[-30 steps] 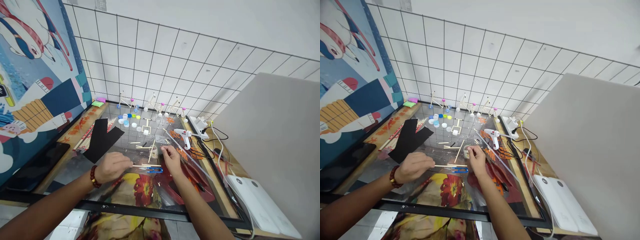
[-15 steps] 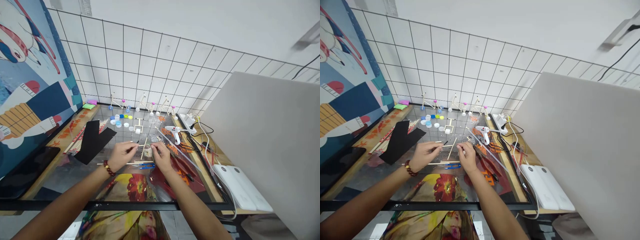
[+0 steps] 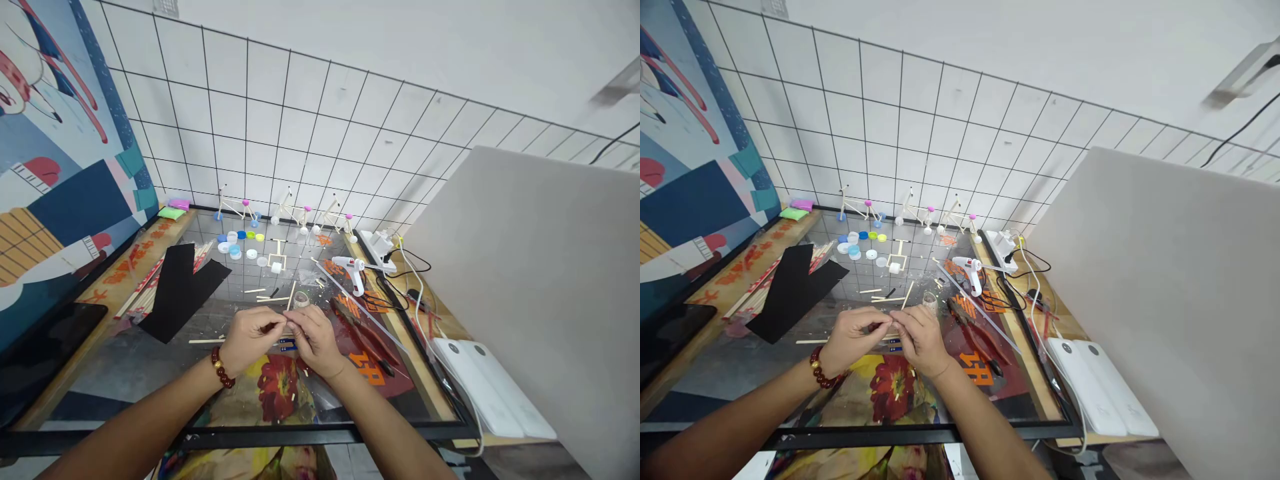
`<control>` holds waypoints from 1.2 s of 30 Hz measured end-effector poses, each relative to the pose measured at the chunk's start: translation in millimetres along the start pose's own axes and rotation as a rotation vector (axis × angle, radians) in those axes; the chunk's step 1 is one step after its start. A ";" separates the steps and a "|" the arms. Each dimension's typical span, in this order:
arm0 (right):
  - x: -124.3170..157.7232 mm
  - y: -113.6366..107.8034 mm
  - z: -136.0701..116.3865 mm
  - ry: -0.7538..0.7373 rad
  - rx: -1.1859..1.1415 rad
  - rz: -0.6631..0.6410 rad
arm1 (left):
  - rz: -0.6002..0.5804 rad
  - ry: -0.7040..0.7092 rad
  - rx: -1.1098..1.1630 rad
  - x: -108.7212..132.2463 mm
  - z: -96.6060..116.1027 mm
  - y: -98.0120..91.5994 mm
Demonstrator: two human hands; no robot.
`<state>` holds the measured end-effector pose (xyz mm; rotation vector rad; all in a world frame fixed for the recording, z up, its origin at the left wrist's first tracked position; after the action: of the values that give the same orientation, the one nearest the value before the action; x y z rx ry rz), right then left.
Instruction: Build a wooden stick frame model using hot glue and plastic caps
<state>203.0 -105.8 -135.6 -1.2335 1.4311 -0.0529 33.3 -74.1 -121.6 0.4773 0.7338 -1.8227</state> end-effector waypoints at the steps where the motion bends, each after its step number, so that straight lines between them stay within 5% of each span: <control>1: -0.1 0.0 -0.4 0.007 -0.011 0.006 | 0.011 0.008 -0.003 -0.5 -0.1 -0.3; 6: -1.6 -0.7 -2.3 0.038 -0.064 0.010 | -0.034 0.092 -0.111 -1.8 -2.4 -7.3; 12: -3.7 -2.4 -3.1 0.041 -0.156 -0.030 | -0.169 0.354 -0.387 -1.0 -2.5 -16.0; 18: -2.7 -2.3 1.6 -0.014 -0.140 -0.112 | -0.300 0.394 -0.492 -1.9 -2.9 -18.2; 36: -3.6 -5.4 3.5 -0.082 -0.008 -0.086 | -0.218 0.434 -0.542 -1.1 0.3 -14.4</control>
<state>208.0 -103.7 -130.7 -1.2889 1.3085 -0.0551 20.3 -70.0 -116.9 0.4431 1.5765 -1.6331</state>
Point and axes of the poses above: each hand's wrist, its own x-axis away from the middle knuckle, its own y-axis out of the palm, z = x × y, the point moved 1 cm from there along -x, towards the middle knuckle, and after that the axes turned 11 degrees about x, right-handed, at the moved point
